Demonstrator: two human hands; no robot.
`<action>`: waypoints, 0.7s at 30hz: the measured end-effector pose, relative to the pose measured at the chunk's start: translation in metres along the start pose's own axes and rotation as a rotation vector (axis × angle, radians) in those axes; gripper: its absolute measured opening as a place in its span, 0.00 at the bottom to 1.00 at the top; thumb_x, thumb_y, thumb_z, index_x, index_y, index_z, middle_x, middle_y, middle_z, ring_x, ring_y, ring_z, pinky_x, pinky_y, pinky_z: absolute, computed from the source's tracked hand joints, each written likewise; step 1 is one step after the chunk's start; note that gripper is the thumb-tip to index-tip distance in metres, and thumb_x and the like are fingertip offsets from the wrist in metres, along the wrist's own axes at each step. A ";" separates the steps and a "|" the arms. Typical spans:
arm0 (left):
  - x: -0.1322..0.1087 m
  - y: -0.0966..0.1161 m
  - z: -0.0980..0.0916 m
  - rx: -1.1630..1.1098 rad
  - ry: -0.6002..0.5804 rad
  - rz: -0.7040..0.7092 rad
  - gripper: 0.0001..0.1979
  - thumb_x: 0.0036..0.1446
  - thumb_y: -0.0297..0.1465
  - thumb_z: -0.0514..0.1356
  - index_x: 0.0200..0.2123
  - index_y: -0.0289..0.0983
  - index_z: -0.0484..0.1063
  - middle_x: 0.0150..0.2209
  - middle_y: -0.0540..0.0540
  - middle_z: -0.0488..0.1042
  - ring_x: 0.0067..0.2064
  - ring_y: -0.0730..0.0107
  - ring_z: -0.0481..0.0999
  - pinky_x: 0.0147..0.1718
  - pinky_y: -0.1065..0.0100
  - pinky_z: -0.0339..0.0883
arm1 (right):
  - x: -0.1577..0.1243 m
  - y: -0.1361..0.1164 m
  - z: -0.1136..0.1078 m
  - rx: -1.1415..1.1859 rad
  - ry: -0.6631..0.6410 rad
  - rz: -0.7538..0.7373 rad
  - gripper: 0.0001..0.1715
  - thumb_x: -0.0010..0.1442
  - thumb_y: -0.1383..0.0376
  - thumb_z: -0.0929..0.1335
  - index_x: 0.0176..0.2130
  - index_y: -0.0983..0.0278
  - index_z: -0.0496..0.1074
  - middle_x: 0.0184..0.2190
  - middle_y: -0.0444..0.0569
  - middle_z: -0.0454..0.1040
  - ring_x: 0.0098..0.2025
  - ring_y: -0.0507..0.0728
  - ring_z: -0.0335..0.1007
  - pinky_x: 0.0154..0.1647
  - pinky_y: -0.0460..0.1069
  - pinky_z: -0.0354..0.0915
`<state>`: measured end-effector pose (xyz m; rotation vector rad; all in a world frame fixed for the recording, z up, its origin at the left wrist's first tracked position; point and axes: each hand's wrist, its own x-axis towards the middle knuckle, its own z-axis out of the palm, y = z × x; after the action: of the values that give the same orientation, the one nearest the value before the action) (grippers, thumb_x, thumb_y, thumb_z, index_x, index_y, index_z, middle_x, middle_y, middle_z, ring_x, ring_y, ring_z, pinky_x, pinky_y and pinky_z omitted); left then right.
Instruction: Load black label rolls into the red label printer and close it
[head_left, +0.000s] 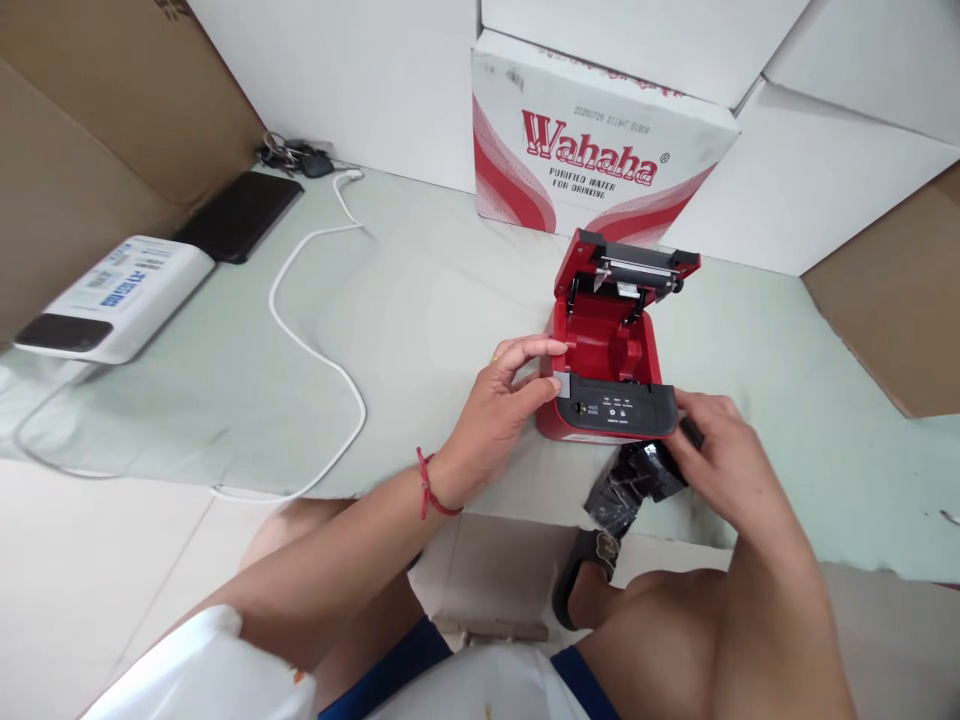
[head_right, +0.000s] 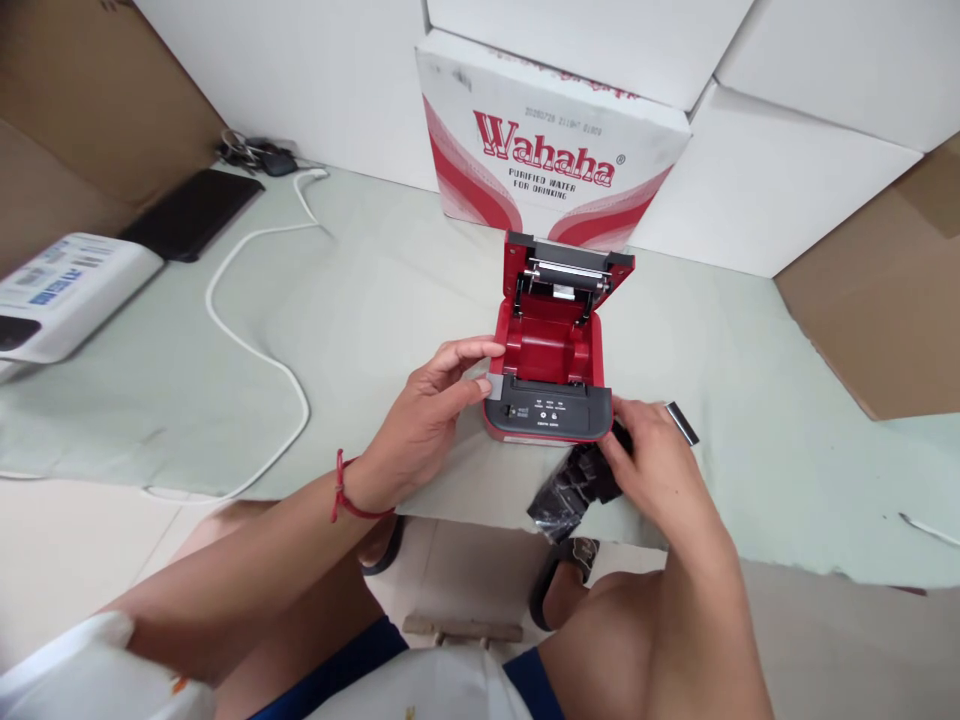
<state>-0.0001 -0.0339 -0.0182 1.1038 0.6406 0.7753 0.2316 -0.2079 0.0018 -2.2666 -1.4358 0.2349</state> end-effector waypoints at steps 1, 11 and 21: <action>0.000 0.000 0.000 -0.003 0.001 -0.002 0.17 0.57 0.34 0.72 0.51 0.47 0.88 0.64 0.43 0.76 0.65 0.55 0.77 0.65 0.54 0.75 | 0.002 0.002 0.006 -0.030 -0.059 -0.016 0.20 0.72 0.49 0.67 0.48 0.56 0.85 0.47 0.57 0.89 0.52 0.71 0.80 0.52 0.63 0.74; -0.001 0.005 -0.001 -0.005 -0.008 -0.026 0.16 0.57 0.34 0.74 0.50 0.47 0.87 0.62 0.44 0.77 0.64 0.55 0.76 0.65 0.54 0.75 | -0.009 -0.009 -0.029 0.083 -0.296 -0.047 0.17 0.74 0.51 0.71 0.54 0.53 0.85 0.51 0.52 0.89 0.51 0.66 0.84 0.50 0.59 0.78; 0.001 0.008 0.004 0.009 0.027 -0.029 0.15 0.55 0.31 0.70 0.47 0.44 0.86 0.58 0.45 0.76 0.54 0.61 0.78 0.51 0.61 0.78 | 0.002 -0.059 -0.068 0.394 0.044 -0.166 0.22 0.78 0.55 0.75 0.68 0.47 0.83 0.63 0.48 0.86 0.59 0.63 0.85 0.60 0.58 0.81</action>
<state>0.0021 -0.0337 -0.0094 1.0922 0.6819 0.7644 0.2099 -0.2042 0.0891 -1.8182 -1.4041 0.3767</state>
